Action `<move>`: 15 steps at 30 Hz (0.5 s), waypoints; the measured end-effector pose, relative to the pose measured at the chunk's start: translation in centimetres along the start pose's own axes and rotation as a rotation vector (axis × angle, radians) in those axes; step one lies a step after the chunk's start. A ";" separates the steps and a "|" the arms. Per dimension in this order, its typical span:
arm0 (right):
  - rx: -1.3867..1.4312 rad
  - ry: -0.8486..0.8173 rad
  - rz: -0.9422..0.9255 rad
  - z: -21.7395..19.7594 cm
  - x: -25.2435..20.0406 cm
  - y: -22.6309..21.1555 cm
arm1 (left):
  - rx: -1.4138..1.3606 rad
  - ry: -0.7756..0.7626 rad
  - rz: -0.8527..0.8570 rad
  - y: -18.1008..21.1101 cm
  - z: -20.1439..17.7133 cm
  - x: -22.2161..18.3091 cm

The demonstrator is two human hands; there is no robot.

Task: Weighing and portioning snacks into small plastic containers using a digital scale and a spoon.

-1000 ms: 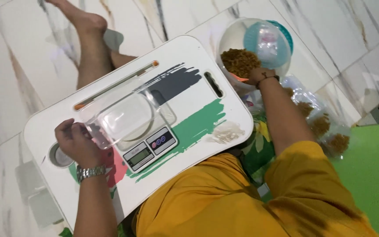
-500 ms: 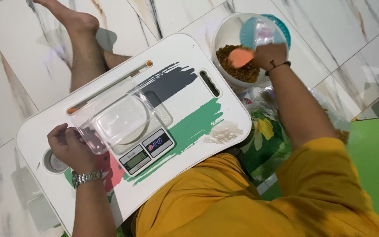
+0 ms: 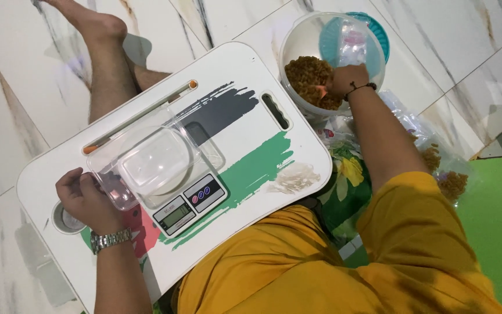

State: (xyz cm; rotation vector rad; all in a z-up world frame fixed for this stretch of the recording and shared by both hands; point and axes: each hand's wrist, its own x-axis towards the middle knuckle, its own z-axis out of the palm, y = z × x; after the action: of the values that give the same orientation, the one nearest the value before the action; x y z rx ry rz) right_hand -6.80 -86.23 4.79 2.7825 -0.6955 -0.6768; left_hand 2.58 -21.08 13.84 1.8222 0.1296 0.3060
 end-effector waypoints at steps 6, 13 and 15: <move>0.100 -0.045 -0.021 1.1 0.7 0.5 | -0.144 0.011 -0.089 1.3 0.1 -0.6; 0.365 -0.138 -0.038 -1.9 -0.8 0.8 | -0.130 0.008 -0.096 1.0 0.0 -0.3; 0.367 -0.110 -0.044 -2.0 -0.5 1.3 | -0.120 0.020 -0.113 1.1 0.1 -0.2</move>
State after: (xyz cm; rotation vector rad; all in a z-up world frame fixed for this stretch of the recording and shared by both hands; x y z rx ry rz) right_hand -6.72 -86.95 7.10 3.1190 -0.8598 -0.7862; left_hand 2.30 -21.51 14.84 1.6865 0.2237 0.2471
